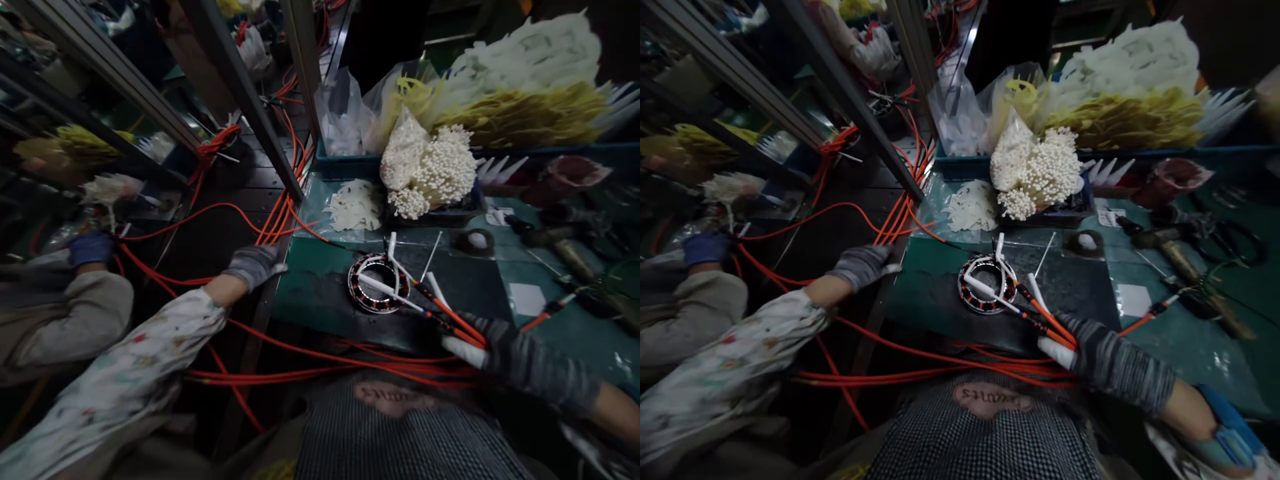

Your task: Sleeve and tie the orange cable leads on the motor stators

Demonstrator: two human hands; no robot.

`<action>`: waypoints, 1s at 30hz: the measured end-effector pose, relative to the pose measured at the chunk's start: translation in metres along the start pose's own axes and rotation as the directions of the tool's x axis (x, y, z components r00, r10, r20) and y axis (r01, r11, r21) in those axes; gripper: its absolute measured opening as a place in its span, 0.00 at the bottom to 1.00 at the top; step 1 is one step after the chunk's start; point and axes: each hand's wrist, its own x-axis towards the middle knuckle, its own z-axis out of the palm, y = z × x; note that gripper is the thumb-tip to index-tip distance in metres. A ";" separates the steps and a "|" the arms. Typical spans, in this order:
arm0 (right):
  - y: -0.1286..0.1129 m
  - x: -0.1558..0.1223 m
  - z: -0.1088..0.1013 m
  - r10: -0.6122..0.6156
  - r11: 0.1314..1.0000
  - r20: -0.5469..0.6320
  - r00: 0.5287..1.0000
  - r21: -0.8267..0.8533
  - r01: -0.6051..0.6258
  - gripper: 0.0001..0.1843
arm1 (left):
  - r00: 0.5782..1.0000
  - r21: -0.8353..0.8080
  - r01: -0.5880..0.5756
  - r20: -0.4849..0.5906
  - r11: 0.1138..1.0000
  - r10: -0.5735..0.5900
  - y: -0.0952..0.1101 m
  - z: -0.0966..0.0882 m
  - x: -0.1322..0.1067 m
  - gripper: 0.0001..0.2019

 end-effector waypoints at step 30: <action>-0.039 0.010 -0.026 -0.344 0.791 -0.279 0.897 -0.601 0.117 0.23 | 0.959 -0.530 -0.259 -0.243 0.807 0.148 0.028 0.020 -0.008 0.34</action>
